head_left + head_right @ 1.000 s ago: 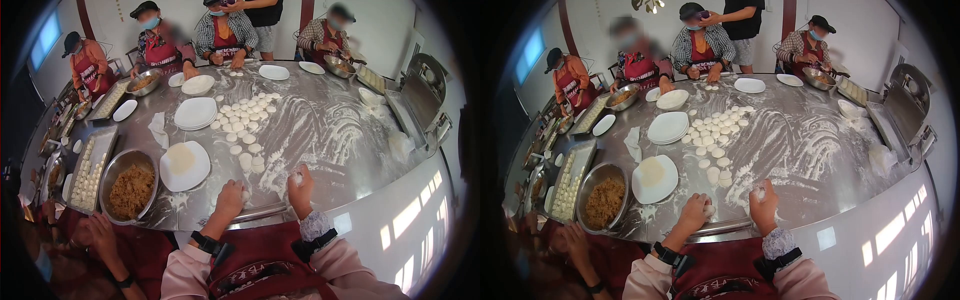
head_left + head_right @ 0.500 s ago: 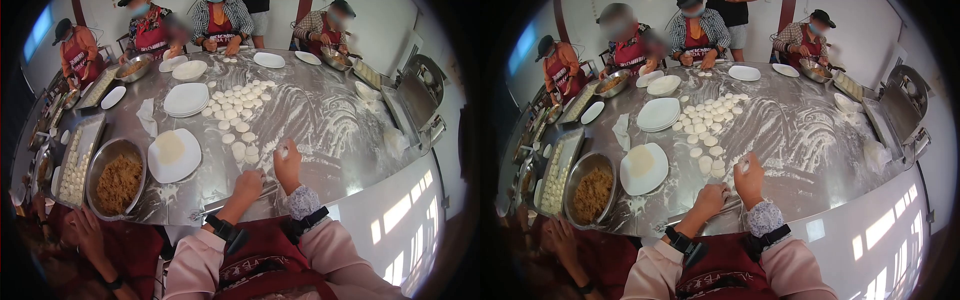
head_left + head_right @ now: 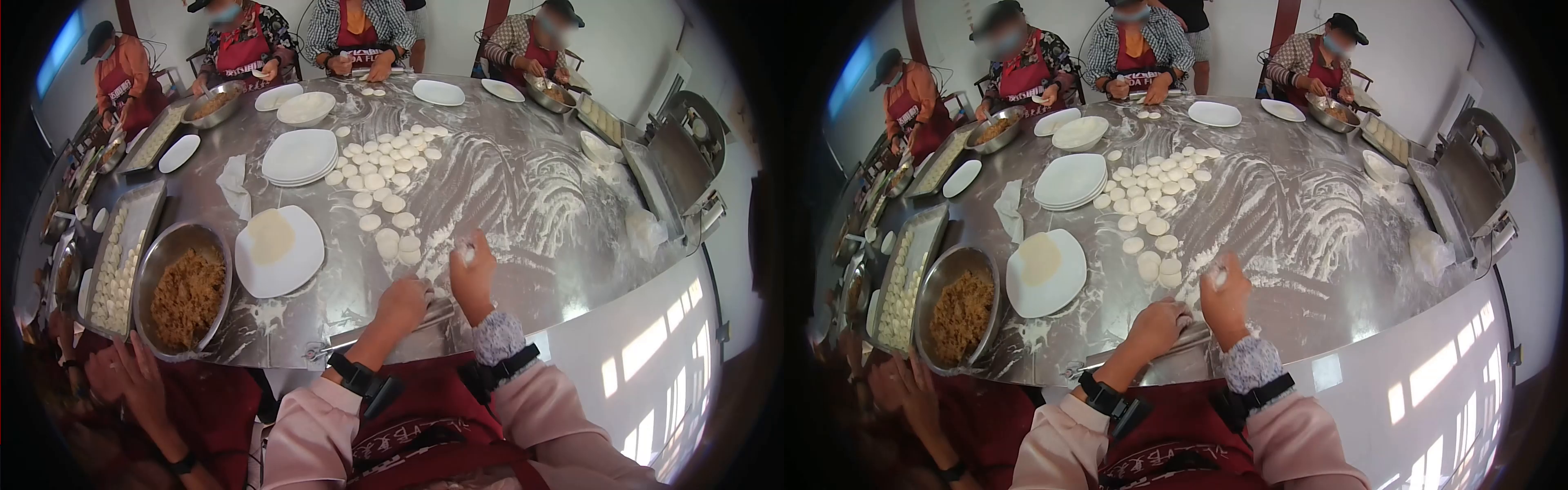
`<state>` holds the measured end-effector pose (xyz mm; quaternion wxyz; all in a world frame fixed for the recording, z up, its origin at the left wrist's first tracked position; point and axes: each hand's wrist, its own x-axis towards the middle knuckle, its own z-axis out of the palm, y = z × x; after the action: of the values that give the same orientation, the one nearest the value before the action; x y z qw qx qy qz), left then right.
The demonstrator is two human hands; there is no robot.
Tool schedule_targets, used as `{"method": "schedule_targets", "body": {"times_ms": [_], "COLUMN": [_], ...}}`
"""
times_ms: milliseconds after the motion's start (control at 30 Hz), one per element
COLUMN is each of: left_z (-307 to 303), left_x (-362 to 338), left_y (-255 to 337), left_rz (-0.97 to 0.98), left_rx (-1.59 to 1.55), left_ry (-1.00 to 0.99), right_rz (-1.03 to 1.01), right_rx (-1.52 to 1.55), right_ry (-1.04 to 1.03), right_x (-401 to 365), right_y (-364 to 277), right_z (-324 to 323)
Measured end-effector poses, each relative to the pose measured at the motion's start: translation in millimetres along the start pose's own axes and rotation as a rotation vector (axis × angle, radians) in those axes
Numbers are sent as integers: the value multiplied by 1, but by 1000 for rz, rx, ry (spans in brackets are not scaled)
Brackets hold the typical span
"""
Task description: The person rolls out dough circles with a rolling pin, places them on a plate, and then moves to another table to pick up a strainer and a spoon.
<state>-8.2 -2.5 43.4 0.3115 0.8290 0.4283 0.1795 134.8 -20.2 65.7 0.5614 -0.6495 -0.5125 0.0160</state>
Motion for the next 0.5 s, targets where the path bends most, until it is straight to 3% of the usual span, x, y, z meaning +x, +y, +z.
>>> {"method": "schedule_targets", "body": {"times_ms": [33,167,267,367,433,500], "left_z": [-1,-9,-12,-7,0,-5], "left_x": [-3,-20,-14,-2,-1,-9], "left_y": [-2,0,15,13,1,-5], "left_rz": [98,11,-104,-212,27,79], "left_rx": [54,74,42,86,1,23], "left_ry": [-89,-102,-133,-19,71,4], "right_rz": [62,195,104,-13,22,64], "right_rx": [4,148,44,-19,-30,-50], "right_ry": [-44,13,-25,30,8,-20], "right_x": [-11,-48,-11,12,2,-19], "right_y": [1,13,-4,0,-1,4], "right_z": [-14,-37,-14,22,6,-18]}}
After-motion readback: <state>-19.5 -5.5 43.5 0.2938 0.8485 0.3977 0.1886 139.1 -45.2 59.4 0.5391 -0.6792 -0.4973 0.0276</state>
